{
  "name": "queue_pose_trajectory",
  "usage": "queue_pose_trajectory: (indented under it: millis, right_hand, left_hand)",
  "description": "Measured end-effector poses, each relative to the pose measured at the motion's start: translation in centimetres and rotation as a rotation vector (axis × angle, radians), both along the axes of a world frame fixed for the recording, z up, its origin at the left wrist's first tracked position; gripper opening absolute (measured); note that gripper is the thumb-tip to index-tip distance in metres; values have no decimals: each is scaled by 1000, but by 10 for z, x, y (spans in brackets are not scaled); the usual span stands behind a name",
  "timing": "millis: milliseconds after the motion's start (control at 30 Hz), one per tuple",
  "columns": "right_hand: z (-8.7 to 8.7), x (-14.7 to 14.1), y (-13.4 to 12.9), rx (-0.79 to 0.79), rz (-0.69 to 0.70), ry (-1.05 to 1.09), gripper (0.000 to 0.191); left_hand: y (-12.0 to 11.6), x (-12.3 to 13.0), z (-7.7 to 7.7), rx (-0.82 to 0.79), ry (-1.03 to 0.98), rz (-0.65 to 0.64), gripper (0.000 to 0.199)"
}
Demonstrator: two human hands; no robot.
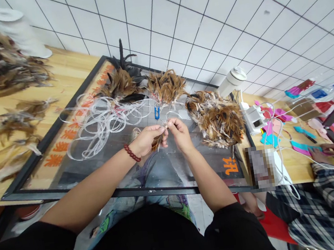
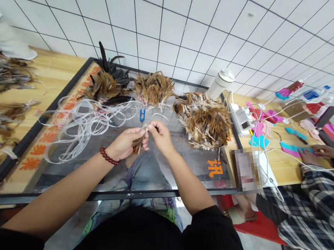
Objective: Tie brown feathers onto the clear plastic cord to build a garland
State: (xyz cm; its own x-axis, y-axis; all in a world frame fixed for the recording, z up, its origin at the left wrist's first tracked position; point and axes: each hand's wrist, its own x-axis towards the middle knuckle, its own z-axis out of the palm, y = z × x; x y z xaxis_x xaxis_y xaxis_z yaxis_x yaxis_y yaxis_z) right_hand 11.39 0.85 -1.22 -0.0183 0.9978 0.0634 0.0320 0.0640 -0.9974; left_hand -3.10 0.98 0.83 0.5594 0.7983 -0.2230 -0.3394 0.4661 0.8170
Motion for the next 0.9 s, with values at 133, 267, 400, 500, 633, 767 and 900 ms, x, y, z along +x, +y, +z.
queue_pose_trajectory:
  millis: [133,267,400,500,633,767,900]
  right_hand:
    - [1,3,3,108,-89,6,29]
    - [8,6,2,155,9,-1,34]
    - [9,4,1,127,105,-44,31]
    - [3,3,3,47,87,89,36]
    - [0,4,3,52,101,281,38]
    - [6,5,-2,105,201,206,38]
    - [5,7,-2,132,218,108,41]
  left_hand:
    - [-1,1,-1,18,10,11,23]
    - [-2,2,-1,56,20,46,25]
    - [-3,2,0,57,43,58,27]
    - [-2,1,1,78,56,93,27]
    - [0,2,-1,174,118,148,26]
    - [0,3,-3,383,285,234,31]
    - [1,3,-4,489,356,253,34]
